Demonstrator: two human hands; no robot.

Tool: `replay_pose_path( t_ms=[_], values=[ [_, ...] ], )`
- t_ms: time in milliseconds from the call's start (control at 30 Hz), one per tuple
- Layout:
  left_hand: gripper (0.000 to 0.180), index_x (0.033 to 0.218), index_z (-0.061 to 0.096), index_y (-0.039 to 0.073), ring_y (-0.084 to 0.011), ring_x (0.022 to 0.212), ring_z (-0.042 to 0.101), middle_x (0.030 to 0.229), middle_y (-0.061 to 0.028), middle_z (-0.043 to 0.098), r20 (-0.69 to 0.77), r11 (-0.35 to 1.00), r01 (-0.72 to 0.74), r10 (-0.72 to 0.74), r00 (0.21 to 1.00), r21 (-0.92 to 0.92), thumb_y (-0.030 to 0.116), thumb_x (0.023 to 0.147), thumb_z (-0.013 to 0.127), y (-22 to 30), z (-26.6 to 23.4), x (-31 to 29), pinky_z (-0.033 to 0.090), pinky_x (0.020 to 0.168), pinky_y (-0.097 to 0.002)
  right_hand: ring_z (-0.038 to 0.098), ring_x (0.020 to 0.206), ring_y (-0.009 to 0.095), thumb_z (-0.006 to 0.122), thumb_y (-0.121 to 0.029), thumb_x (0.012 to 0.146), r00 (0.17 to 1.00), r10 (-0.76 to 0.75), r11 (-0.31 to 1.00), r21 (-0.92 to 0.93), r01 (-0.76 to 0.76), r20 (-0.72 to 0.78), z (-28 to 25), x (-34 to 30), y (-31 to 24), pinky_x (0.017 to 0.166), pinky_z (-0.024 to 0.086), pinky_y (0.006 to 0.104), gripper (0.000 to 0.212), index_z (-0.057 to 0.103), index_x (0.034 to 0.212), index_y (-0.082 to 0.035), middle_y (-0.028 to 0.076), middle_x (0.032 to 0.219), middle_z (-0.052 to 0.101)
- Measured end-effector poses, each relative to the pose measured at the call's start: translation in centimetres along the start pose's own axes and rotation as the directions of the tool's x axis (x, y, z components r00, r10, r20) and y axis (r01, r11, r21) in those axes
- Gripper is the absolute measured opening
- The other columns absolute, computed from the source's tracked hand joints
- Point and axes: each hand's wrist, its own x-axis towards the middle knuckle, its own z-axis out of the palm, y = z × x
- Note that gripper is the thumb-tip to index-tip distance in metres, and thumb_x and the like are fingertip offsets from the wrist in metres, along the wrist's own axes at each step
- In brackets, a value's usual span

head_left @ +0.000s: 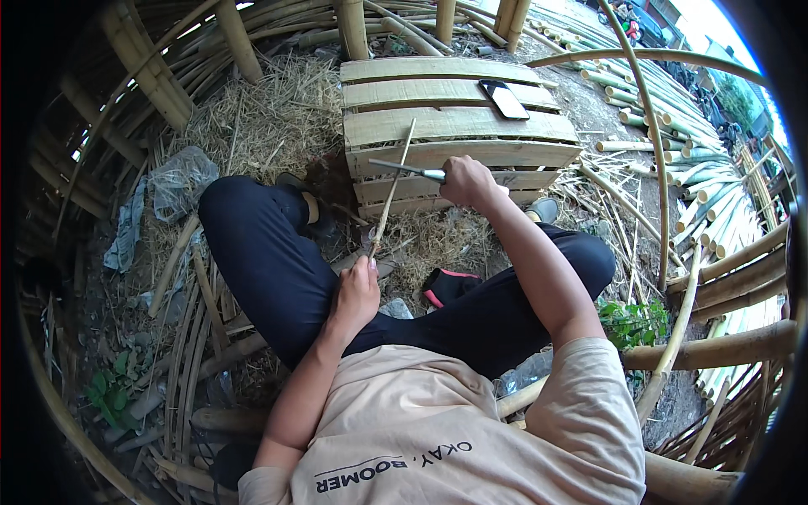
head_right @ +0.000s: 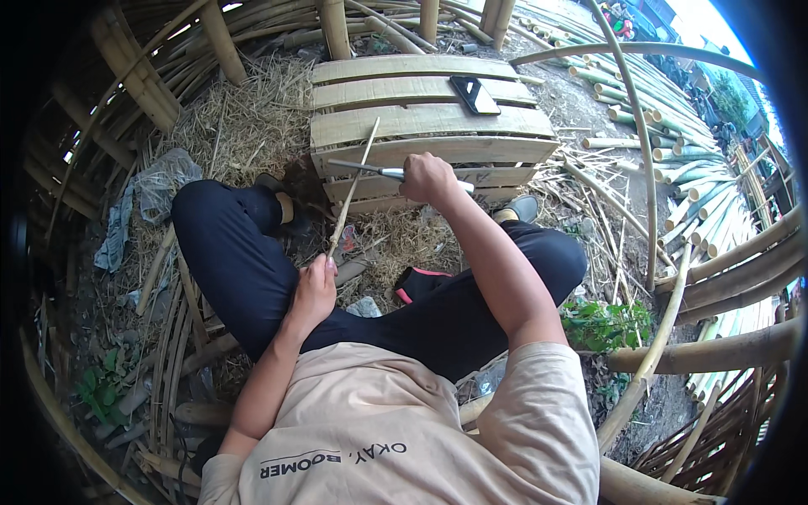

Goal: The person shaves a bamboo stick using a knife by pulling the blade toward themselves while holding the stick in the other hand.

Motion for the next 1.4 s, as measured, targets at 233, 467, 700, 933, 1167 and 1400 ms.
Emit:
replay_pose_path(
  t_ms=[233, 467, 700, 933, 1167, 1400],
  values=[
    [0.027, 0.088, 0.053, 0.000, -0.0482, 0.078, 0.061, 0.079, -0.0244, 0.064, -0.027, 1.000, -0.024, 0.025, 0.999, 0.015, 0.018, 0.105, 0.044, -0.2, 0.1, 0.1, 0.046, 0.070, -0.0556, 0.071, 0.086, 0.040, 0.067, -0.018, 0.069, 0.994, -0.102, 0.995, 0.004, 0.102, 0.042, 0.5, -0.1, 0.2, 0.081, 0.058, 0.0462, 0.025, 0.073, 0.085, 0.000, 0.026, 0.085, 0.071],
    [0.028, 0.086, 0.053, -0.001, -0.0466, 0.080, 0.062, 0.078, -0.0229, 0.064, -0.051, 0.999, -0.028, 0.030, 0.998, 0.041, 0.018, 0.105, 0.044, -0.3, 0.0, -0.1, 0.046, 0.069, -0.0542, 0.071, 0.084, 0.042, 0.065, -0.016, 0.070, 0.999, 0.044, 0.996, 0.076, -0.042, -0.024, 0.2, -0.2, 0.3, 0.080, 0.058, 0.0472, 0.021, 0.074, 0.082, -0.001, 0.027, 0.086, 0.071],
    [0.025, 0.093, 0.054, -0.001, -0.0498, 0.081, 0.059, 0.082, -0.0257, 0.064, 0.015, 1.000, 0.020, -0.020, 1.000, 0.023, 0.020, 0.104, 0.046, -0.1, -0.3, -0.1, 0.044, 0.075, -0.0583, 0.071, 0.088, 0.042, 0.065, -0.017, 0.071, 0.996, -0.029, 0.999, 0.028, 0.027, 0.083, 1.0, -0.3, -0.5, 0.082, 0.058, 0.0480, 0.025, 0.073, 0.089, -0.001, 0.027, 0.090, 0.071],
    [0.029, 0.086, 0.054, -0.001, -0.0492, 0.076, 0.060, 0.077, -0.0265, 0.062, -0.052, 0.999, -0.033, 0.034, 0.998, 0.016, 0.022, 0.103, 0.050, 0.2, -0.2, 0.2, 0.044, 0.067, -0.0565, 0.071, 0.089, 0.042, 0.065, -0.018, 0.073, 0.998, 0.055, 0.996, 0.068, -0.056, 0.019, 0.0, 0.8, 1.8, 0.084, 0.057, 0.0480, 0.025, 0.074, 0.090, -0.001, 0.027, 0.092, 0.071],
    [0.028, 0.086, 0.053, -0.001, -0.0484, 0.076, 0.061, 0.076, -0.0255, 0.062, -0.043, 0.999, -0.020, 0.021, 0.999, 0.027, 0.020, 0.104, 0.048, 0.1, -0.4, 0.1, 0.045, 0.065, -0.0556, 0.071, 0.090, 0.040, 0.066, -0.019, 0.072, 0.995, 0.075, 0.996, 0.039, -0.077, 0.063, -0.2, 0.1, -0.3, 0.087, 0.058, 0.0452, 0.026, 0.074, 0.087, 0.001, 0.026, 0.092, 0.072],
    [0.028, 0.088, 0.055, 0.000, -0.0487, 0.077, 0.061, 0.077, -0.0246, 0.063, -0.057, 0.998, -0.027, 0.029, 0.998, 0.049, 0.021, 0.104, 0.047, -0.1, -0.1, 0.2, 0.044, 0.067, -0.0574, 0.071, 0.091, 0.040, 0.068, -0.022, 0.074, 0.985, 0.170, 0.984, 0.057, -0.168, -0.029, -0.2, 1.1, 1.1, 0.085, 0.058, 0.0461, 0.029, 0.074, 0.092, 0.000, 0.026, 0.093, 0.072]
  ],
)
